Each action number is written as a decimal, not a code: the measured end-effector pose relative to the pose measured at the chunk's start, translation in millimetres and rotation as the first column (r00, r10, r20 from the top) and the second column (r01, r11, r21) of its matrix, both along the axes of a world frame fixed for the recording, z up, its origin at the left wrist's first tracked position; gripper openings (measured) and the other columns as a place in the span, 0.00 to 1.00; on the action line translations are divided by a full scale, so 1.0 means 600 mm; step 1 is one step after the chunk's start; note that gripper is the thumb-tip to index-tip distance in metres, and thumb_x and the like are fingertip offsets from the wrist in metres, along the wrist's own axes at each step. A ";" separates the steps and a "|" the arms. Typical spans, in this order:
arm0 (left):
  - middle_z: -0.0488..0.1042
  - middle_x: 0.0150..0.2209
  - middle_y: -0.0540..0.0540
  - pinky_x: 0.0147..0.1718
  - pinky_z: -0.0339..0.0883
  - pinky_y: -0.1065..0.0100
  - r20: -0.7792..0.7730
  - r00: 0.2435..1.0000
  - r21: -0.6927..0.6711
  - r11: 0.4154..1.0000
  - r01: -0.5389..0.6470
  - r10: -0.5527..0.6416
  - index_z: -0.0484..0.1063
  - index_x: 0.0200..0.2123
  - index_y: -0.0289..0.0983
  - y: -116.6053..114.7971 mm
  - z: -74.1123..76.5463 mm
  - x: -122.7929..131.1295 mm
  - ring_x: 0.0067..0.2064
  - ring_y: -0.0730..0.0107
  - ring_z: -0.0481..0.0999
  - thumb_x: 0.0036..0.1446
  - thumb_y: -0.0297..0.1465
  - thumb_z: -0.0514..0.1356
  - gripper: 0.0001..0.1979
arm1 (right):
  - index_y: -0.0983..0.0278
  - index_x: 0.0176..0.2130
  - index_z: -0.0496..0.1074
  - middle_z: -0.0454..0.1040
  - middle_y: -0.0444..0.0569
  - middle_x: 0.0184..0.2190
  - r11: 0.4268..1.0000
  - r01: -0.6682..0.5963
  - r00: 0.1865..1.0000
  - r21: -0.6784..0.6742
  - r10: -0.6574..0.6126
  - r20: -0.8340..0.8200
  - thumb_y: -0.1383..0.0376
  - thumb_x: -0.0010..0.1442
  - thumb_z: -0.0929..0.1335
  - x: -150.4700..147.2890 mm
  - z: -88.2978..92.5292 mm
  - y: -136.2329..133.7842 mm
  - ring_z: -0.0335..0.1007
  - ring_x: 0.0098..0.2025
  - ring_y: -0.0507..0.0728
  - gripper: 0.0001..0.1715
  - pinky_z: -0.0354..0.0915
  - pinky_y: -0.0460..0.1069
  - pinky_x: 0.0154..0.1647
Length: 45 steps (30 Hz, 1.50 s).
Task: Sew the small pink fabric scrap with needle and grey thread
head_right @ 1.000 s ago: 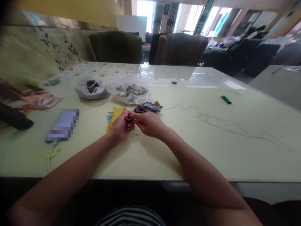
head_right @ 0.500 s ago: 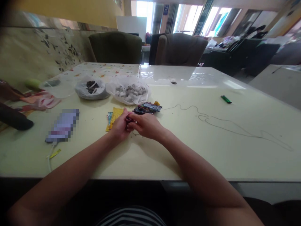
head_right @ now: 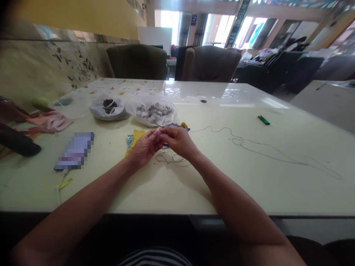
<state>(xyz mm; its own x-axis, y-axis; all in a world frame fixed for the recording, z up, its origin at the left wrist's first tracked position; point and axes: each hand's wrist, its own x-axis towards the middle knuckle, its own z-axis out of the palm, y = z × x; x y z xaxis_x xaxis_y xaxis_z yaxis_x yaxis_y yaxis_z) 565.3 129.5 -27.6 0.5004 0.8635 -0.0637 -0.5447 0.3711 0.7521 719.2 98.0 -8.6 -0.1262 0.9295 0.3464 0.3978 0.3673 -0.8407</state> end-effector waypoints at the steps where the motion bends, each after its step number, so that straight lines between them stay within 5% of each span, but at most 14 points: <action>1: 0.74 0.30 0.50 0.28 0.73 0.77 -0.023 1.000 0.007 1.000 -0.013 0.013 0.74 0.38 0.32 0.000 0.000 0.000 0.27 0.78 0.75 0.65 0.27 0.62 0.03 | 0.66 0.35 0.80 0.79 0.47 0.29 1.000 -0.011 0.999 -0.017 0.012 0.042 0.58 0.62 0.69 0.000 -0.001 0.001 0.74 0.32 0.55 0.14 0.68 0.48 0.34; 4: 0.75 0.29 0.49 0.31 0.76 0.73 -0.087 0.996 0.024 1.000 -0.005 0.007 0.73 0.35 0.32 0.001 0.000 -0.002 0.29 0.76 0.77 0.63 0.28 0.65 0.05 | 0.66 0.31 0.79 0.77 0.47 0.28 0.999 -0.002 0.992 -0.036 0.007 0.126 0.60 0.62 0.68 0.004 -0.002 0.004 0.72 0.31 0.54 0.15 0.67 0.48 0.34; 9: 0.75 0.29 0.47 0.32 0.77 0.70 -0.197 0.979 0.038 0.997 0.063 -0.055 0.72 0.31 0.32 0.010 -0.003 -0.010 0.32 0.70 0.79 0.58 0.32 0.69 0.11 | 0.67 0.31 0.79 0.78 0.48 0.28 0.987 -0.079 0.997 -0.139 0.074 -0.035 0.60 0.59 0.69 0.012 0.005 0.005 0.71 0.31 0.52 0.13 0.66 0.46 0.32; 14: 0.73 0.24 0.50 0.30 0.76 0.69 -0.269 0.963 0.059 0.998 -0.020 0.035 0.72 0.29 0.33 0.011 -0.009 -0.012 0.26 0.76 0.72 0.53 0.30 0.71 0.11 | 0.67 0.35 0.80 0.64 0.40 0.19 0.931 -0.093 0.996 -0.353 0.082 -0.046 0.56 0.58 0.70 0.014 0.003 0.004 0.48 0.17 0.45 0.16 0.47 0.44 0.15; 16: 0.72 0.24 0.51 0.31 0.76 0.68 -0.279 0.959 0.061 0.997 -0.044 0.060 0.72 0.28 0.33 0.008 -0.010 -0.011 0.26 0.76 0.71 0.51 0.32 0.72 0.13 | 0.67 0.35 0.80 0.63 0.39 0.19 0.918 -0.100 0.995 -0.384 0.084 -0.059 0.55 0.57 0.70 0.014 -0.001 0.006 0.47 0.17 0.45 0.17 0.46 0.44 0.14; 23: 0.73 0.26 0.51 0.33 0.74 0.68 -0.267 0.953 -0.011 0.988 -0.155 0.147 0.71 0.30 0.33 0.007 -0.011 -0.006 0.27 0.76 0.71 0.49 0.32 0.74 0.15 | 0.66 0.36 0.78 0.69 0.41 0.23 0.925 -0.138 0.990 -0.355 0.128 -0.051 0.54 0.56 0.72 0.009 -0.009 0.008 0.50 0.18 0.45 0.17 0.47 0.43 0.14; 31: 0.78 0.33 0.45 0.30 0.74 0.69 -0.201 0.980 -0.078 0.997 -0.013 -0.002 0.77 0.38 0.33 0.009 -0.004 -0.008 0.32 0.69 0.78 0.56 0.38 0.71 0.14 | 0.68 0.33 0.78 0.67 0.41 0.19 0.978 0.031 0.972 -0.208 -0.078 -0.222 0.56 0.53 0.72 0.015 -0.012 0.018 0.56 0.17 0.47 0.16 0.51 0.44 0.14; 35: 0.78 0.32 0.46 0.32 0.72 0.73 -0.205 0.979 0.014 1.000 -0.007 0.010 0.79 0.37 0.32 0.007 -0.004 -0.009 0.33 0.73 0.78 0.47 0.33 0.76 0.16 | 0.68 0.33 0.78 0.70 0.42 0.20 0.984 0.067 0.967 -0.166 -0.105 -0.233 0.54 0.53 0.74 0.013 -0.006 0.017 0.57 0.17 0.46 0.18 0.53 0.44 0.15; 39: 0.78 0.29 0.47 0.32 0.71 0.72 -0.223 0.971 0.116 0.992 -0.056 0.081 0.78 0.34 0.31 0.007 -0.006 -0.010 0.31 0.73 0.77 0.41 0.37 0.78 0.21 | 0.66 0.36 0.76 0.71 0.41 0.22 0.985 0.067 0.951 -0.158 -0.110 -0.288 0.48 0.55 0.75 0.010 -0.001 0.013 0.58 0.19 0.46 0.23 0.54 0.43 0.17; 45: 0.77 0.28 0.48 0.31 0.72 0.72 -0.220 0.973 0.152 0.988 -0.035 0.068 0.77 0.33 0.31 0.004 -0.011 -0.007 0.29 0.74 0.76 0.41 0.38 0.78 0.22 | 0.65 0.28 0.71 0.67 0.40 0.19 0.992 0.039 0.953 -0.124 -0.074 -0.292 0.50 0.54 0.76 0.008 -0.010 0.013 0.57 0.18 0.46 0.23 0.54 0.44 0.18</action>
<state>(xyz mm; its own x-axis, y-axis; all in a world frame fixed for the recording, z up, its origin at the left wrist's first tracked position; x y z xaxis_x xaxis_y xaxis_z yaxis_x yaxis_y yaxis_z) 561.3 131.9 -34.2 0.4425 0.8959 -0.0403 -0.3719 0.2242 0.9008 723.8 106.1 -14.7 0.0192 0.9681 0.2499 0.1421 0.2448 -0.9591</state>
